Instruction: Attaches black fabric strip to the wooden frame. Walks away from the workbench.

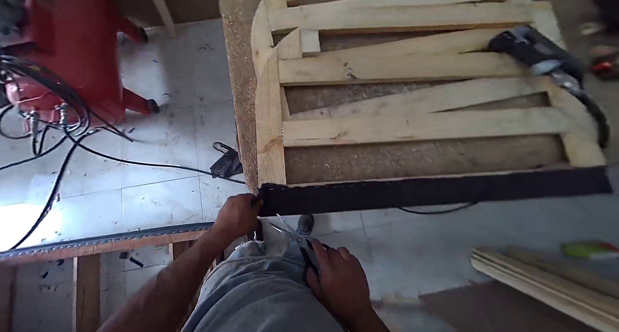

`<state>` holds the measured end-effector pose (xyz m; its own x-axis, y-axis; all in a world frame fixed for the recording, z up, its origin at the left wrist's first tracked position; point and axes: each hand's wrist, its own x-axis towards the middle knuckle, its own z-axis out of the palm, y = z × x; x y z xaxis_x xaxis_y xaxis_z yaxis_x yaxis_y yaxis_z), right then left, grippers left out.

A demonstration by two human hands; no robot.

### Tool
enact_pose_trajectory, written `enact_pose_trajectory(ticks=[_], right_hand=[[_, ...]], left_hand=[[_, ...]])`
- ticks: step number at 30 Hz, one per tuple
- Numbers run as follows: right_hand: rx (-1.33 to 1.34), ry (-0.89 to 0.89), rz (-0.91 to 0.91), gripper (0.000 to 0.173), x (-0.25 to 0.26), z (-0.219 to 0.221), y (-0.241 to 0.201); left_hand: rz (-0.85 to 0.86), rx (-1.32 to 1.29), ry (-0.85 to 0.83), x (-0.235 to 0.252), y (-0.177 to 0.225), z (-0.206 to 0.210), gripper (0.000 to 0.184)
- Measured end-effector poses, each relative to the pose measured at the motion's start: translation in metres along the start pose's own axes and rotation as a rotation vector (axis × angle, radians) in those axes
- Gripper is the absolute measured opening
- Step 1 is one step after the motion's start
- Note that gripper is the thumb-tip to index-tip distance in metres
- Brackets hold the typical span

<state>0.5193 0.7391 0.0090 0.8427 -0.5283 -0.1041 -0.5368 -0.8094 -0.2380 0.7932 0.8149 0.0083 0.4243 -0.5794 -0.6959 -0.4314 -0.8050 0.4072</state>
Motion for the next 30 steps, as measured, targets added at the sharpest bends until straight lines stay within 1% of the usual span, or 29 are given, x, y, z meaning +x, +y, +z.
enact_pose_trajectory(ticks=[4,9,14,16,21,24,27,30], right_hand=[[-0.056,-0.101,0.152,0.055,-0.001,0.008,-0.036],[0.037,-0.147,0.284,0.056,0.008,0.019,-0.069],[0.130,-0.363,0.374,0.062,0.024,0.021,-0.098],[0.140,-0.427,0.405,0.062,0.030,0.017,-0.108],[0.120,-0.407,0.454,0.055,0.042,0.011,-0.130],[0.120,-0.415,0.466,0.051,0.044,0.009,-0.134],[0.101,-0.372,0.466,0.051,0.041,0.014,-0.134],[0.089,-0.390,0.487,0.054,0.049,0.012,-0.135]], left_hand=[[0.044,-0.040,-0.050,0.004,0.003,-0.006,0.046],[0.005,-0.168,-0.062,0.003,0.009,0.002,0.047],[0.032,-0.195,0.005,-0.002,0.006,0.016,0.049],[0.032,-0.213,0.043,-0.005,0.004,0.023,0.048],[0.012,-0.295,0.110,-0.008,0.003,0.036,0.046],[0.007,-0.340,0.131,-0.010,0.004,0.040,0.047],[-0.005,-0.378,0.149,-0.011,0.003,0.043,0.046],[-0.004,-0.395,0.150,-0.010,0.001,0.046,0.045]])
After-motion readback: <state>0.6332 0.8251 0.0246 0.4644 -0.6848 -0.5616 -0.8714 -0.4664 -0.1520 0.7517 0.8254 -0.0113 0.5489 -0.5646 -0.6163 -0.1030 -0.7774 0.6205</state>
